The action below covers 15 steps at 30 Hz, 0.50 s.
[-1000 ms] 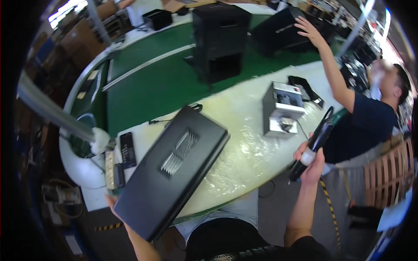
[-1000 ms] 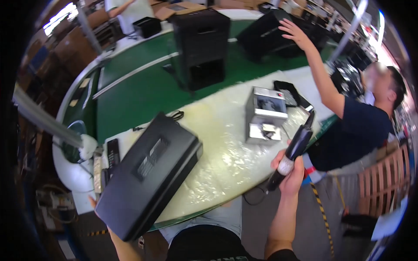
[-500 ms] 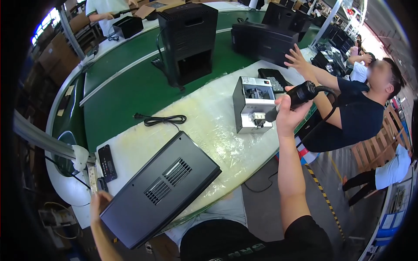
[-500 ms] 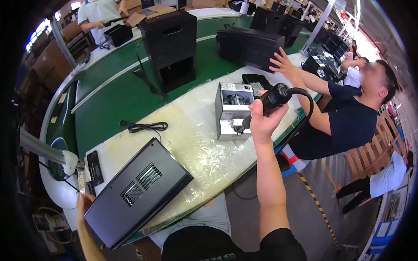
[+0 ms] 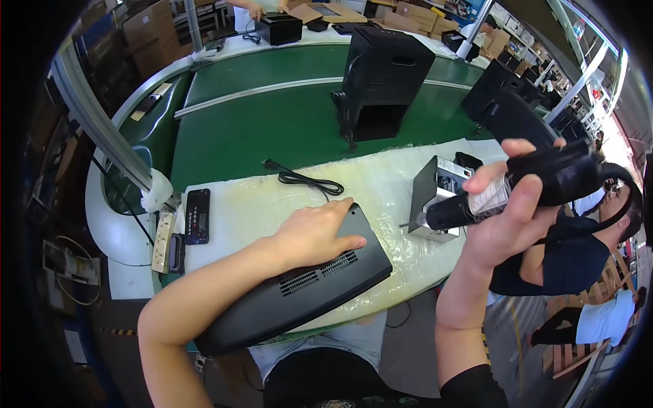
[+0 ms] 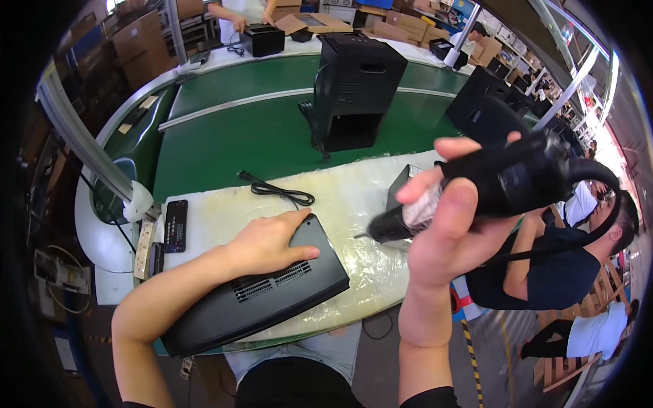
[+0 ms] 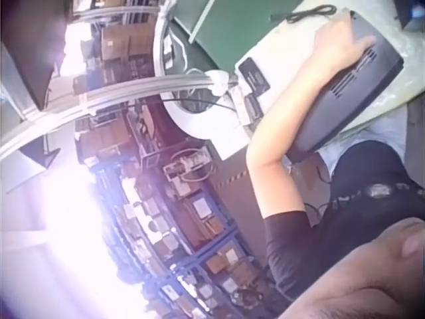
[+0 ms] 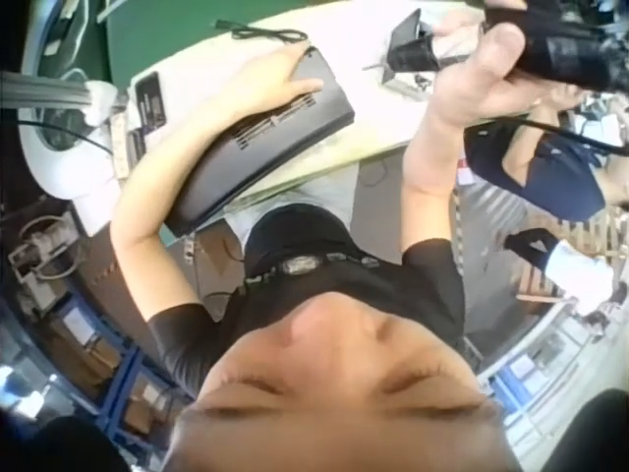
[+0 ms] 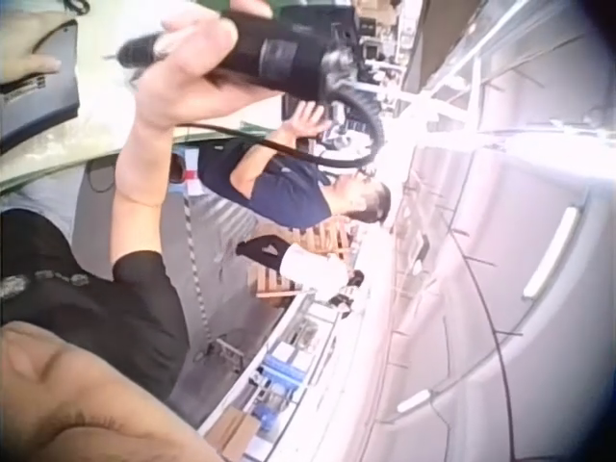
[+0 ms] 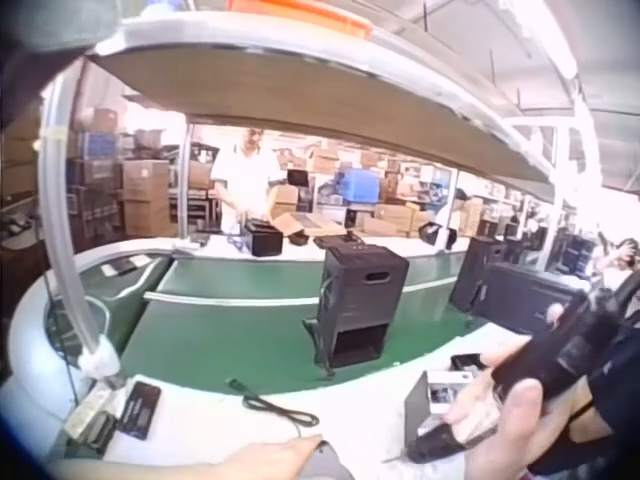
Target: The recorder is using an electric screwdriver to fasten a plastic housing onto an electronic device on a factory assembly line.
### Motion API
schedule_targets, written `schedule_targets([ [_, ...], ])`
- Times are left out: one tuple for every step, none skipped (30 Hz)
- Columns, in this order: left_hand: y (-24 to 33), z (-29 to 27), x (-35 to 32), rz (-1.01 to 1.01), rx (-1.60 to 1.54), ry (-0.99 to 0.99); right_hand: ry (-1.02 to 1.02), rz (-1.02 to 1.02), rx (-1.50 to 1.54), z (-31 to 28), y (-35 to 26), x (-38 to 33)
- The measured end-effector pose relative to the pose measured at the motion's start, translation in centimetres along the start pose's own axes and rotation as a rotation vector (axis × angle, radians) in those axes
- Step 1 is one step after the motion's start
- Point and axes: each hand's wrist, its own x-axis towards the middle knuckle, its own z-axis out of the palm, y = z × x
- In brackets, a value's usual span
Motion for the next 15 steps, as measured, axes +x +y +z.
schedule_targets([
  [-0.4,0.4,0.0,-0.002,-0.001,-0.001,-0.005,-0.007,0.029,1.2,-0.1,0.4],
  [-0.6,0.8,0.1,0.041,-0.002,0.073,-0.029,-0.019,0.034,2.1,-0.2,0.7],
  [-0.8,1.0,0.1,0.082,-0.003,0.147,-0.054,-0.03,0.039,2.9,-0.1,0.8],
  [-0.9,1.2,0.3,0.085,-0.008,0.147,-0.073,-0.017,0.038,3.5,0.4,0.8],
  [-0.4,1.0,0.4,0.063,-0.031,0.125,-0.082,-0.017,0.04,4.1,0.7,0.8],
  [-0.1,0.8,0.4,0.041,-0.055,0.104,-0.1,-0.025,0.044,4.6,1.1,0.6],
  [0.2,0.7,0.4,0.039,-0.06,0.109,-0.118,-0.034,0.046,5.0,1.6,0.3],
  [0.3,0.5,0.4,-0.016,-0.077,0.072,-0.123,-0.019,0.061,5.4,2.0,0.1],
  [0.2,0.4,0.4,-0.069,-0.095,0.035,-0.128,-0.021,0.063,5.7,2.3,-0.2],
  [0.0,0.4,0.4,-0.069,-0.098,0.04,-0.141,-0.003,0.063,5.8,2.6,-0.6],
  [-0.1,0.6,0.4,-0.062,-0.096,0.048,-0.153,0.017,0.061,6.0,2.8,-0.9],
  [-0.3,0.6,0.4,-0.054,-0.093,0.054,-0.166,0.032,0.076,6.3,2.9,-1.1],
  [-0.4,0.5,0.5,-0.053,-0.097,0.056,-0.17,0.032,0.074,6.4,3.1,-1.2],
  [-0.4,0.4,0.5,-0.056,-0.103,0.038,-0.158,0.038,0.072,6.5,3.3,-1.5],
  [-0.5,0.3,0.6,-0.059,-0.108,0.02,-0.146,0.045,0.07,6.6,3.5,-1.7],
])
